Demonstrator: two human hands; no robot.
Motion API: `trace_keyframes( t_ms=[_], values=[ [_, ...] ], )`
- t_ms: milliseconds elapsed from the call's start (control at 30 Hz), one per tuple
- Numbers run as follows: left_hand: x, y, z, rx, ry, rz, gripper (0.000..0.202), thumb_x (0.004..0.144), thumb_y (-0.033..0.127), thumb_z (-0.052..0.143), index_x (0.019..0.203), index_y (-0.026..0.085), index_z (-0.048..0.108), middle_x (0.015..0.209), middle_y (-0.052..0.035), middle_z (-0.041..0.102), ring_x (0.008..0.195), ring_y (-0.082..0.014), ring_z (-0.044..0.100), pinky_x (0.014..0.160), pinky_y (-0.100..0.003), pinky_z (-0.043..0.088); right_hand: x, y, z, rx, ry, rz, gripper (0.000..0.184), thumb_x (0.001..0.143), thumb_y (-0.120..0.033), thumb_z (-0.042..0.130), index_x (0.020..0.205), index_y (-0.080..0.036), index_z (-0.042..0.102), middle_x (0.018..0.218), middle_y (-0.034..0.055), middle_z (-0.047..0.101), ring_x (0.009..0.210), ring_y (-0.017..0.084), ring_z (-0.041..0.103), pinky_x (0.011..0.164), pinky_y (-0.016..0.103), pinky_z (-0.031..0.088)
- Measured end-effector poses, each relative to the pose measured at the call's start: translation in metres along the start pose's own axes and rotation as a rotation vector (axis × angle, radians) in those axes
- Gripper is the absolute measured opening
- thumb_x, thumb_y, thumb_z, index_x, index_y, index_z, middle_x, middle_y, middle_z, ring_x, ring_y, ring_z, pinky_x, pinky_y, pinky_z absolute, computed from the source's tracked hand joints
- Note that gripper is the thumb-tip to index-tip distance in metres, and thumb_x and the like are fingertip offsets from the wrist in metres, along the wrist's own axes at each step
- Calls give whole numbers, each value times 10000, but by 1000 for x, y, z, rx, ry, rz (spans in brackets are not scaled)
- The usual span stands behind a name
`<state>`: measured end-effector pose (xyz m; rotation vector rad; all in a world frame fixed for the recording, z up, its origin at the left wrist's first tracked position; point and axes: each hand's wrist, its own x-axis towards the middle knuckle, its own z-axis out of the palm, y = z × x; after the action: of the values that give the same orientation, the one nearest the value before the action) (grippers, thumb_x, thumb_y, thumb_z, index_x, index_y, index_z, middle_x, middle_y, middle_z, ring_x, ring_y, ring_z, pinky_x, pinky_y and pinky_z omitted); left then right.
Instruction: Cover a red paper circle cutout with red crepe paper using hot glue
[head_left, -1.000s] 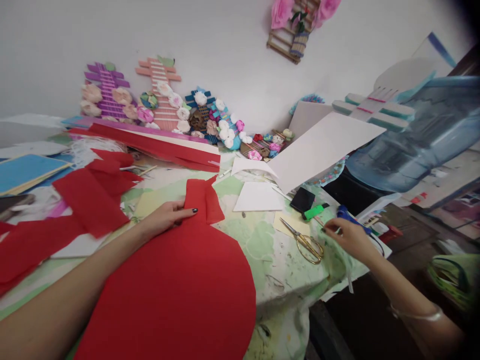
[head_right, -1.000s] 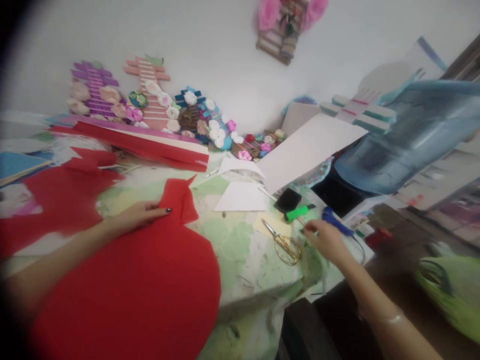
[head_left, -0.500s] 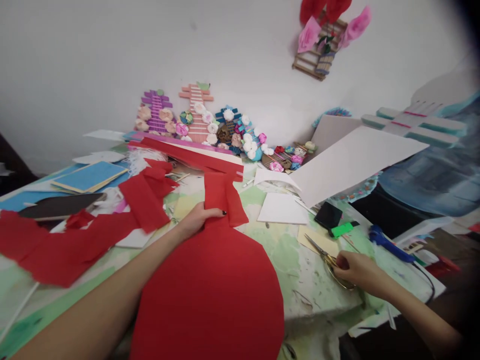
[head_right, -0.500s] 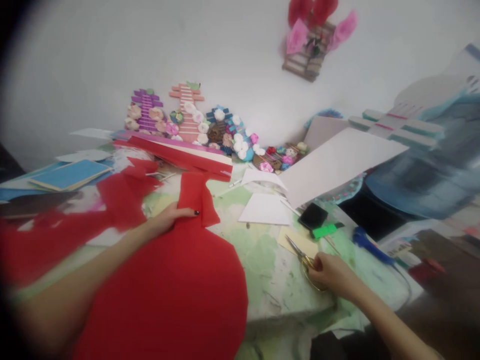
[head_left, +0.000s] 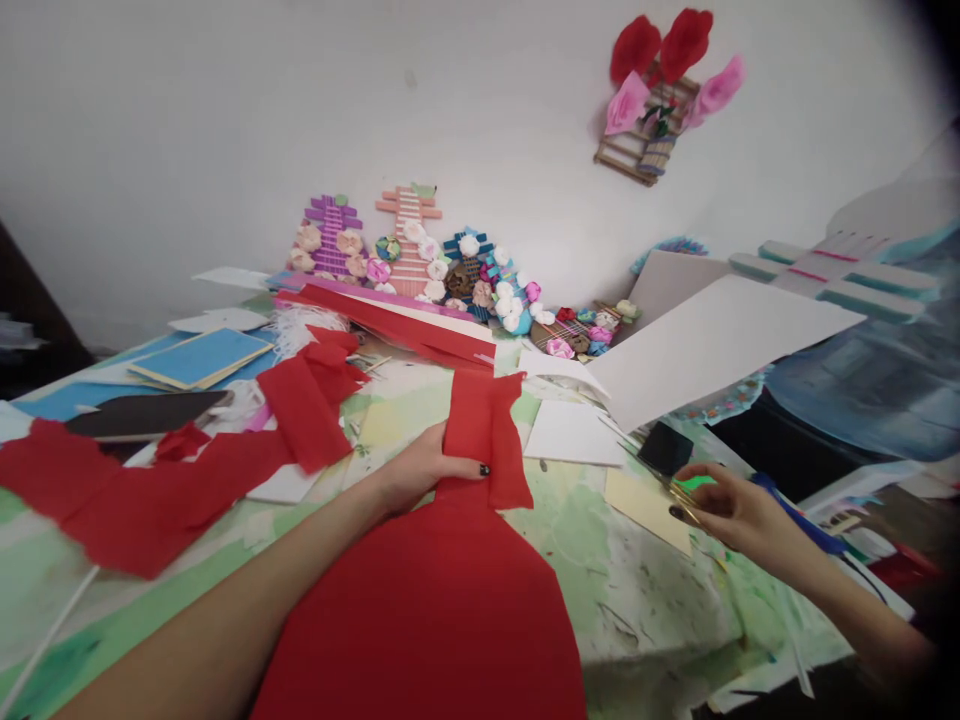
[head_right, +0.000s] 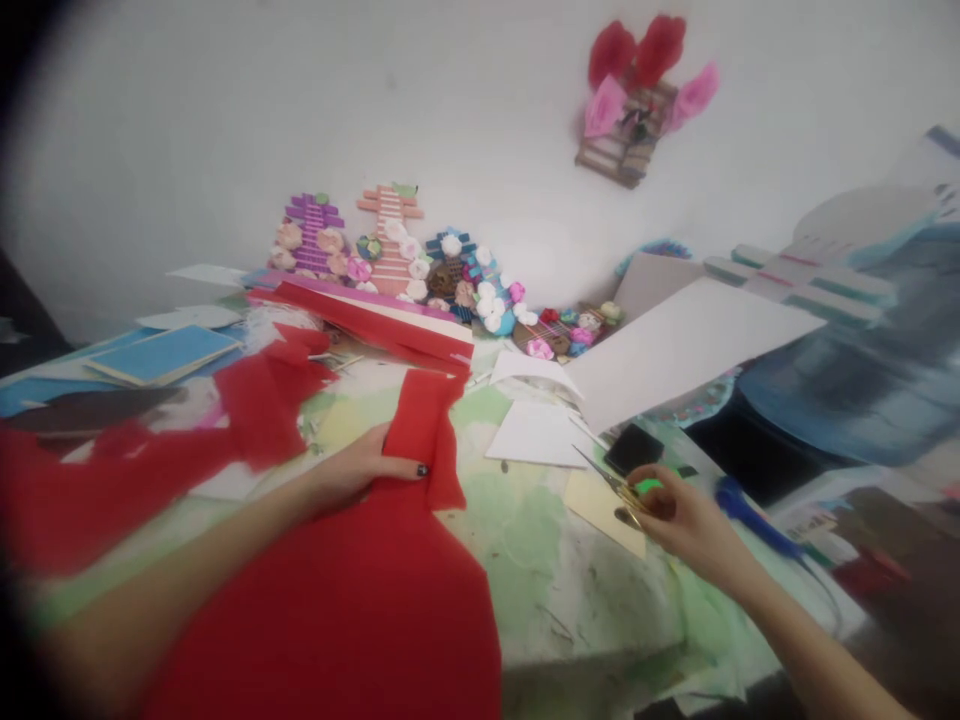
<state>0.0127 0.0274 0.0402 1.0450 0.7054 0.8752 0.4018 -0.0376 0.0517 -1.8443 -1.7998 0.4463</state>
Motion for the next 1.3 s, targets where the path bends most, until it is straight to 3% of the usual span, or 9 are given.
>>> trace_keyframes(
  t_ms=[100, 300, 467, 600, 700, 800, 1100, 1200, 1300],
  values=[
    [-5, -1, 5, -17, -50, -27, 336, 618, 161, 775, 928, 181, 649, 805, -39, 723, 665, -179, 662, 618, -269, 523, 11, -28, 0, 173, -144, 1, 518, 742, -585, 642, 1061, -190, 538, 628, -41, 476, 504, 97, 364, 453, 226, 256],
    [-5, 0, 6, -78, 1, -18, 221, 713, 281, 750, 891, 169, 682, 744, -50, 721, 620, -163, 654, 567, -235, 518, 38, -73, 20, 362, -525, -133, 573, 723, -626, 652, 1023, -139, 615, 688, -19, 422, 581, 103, 353, 506, 239, 297],
    [4, 6, -1, -104, 247, 37, 90, 685, 204, 692, 756, 158, 663, 627, -29, 690, 518, -153, 618, 501, -238, 505, 37, -96, 47, 488, -625, -186, 561, 730, -631, 647, 993, -135, 622, 695, -11, 459, 588, 102, 388, 515, 233, 332],
    [6, 14, -5, -89, 454, 113, 82, 638, 185, 674, 706, 156, 639, 578, -13, 666, 479, -157, 595, 498, -261, 502, 4, -113, 67, 301, -435, -180, 448, 756, -552, 671, 959, -153, 646, 614, -29, 452, 544, 95, 376, 481, 223, 303],
    [5, 16, -5, -78, 465, 143, 133, 591, 186, 708, 700, 145, 645, 627, -28, 688, 528, -176, 621, 520, -276, 508, -24, -126, 78, 144, -305, -198, 382, 764, -483, 698, 1010, -199, 635, 563, -50, 475, 510, 95, 386, 476, 226, 298],
    [2, 14, -2, -75, 401, 139, 184, 553, 178, 727, 724, 141, 667, 659, -36, 702, 555, -194, 635, 513, -286, 507, -40, -136, 86, 110, -313, -205, 369, 751, -463, 717, 1016, -224, 622, 552, -59, 500, 489, 96, 404, 459, 220, 305],
    [1, 10, -2, -129, 368, 167, 272, 553, 183, 727, 819, 137, 690, 759, -53, 736, 653, -235, 679, 599, -337, 559, -41, -155, 93, 106, -283, -250, 282, 706, -327, 756, 955, -234, 661, 553, -49, 539, 486, 101, 435, 452, 212, 330],
    [2, 13, -4, -189, 434, 270, 278, 566, 180, 731, 837, 149, 678, 831, -53, 745, 742, -250, 701, 665, -351, 584, -40, -154, 84, 100, -157, -270, 336, 706, -417, 748, 979, -239, 666, 576, -29, 552, 487, 112, 442, 444, 228, 359],
    [7, 17, -9, -290, 599, 395, 268, 593, 164, 731, 852, 159, 662, 895, -50, 743, 850, -246, 703, 737, -339, 593, -39, -143, 70, 148, 66, -233, 408, 721, -483, 715, 1044, -243, 650, 658, 19, 604, 528, 149, 510, 449, 262, 406]
  ],
)
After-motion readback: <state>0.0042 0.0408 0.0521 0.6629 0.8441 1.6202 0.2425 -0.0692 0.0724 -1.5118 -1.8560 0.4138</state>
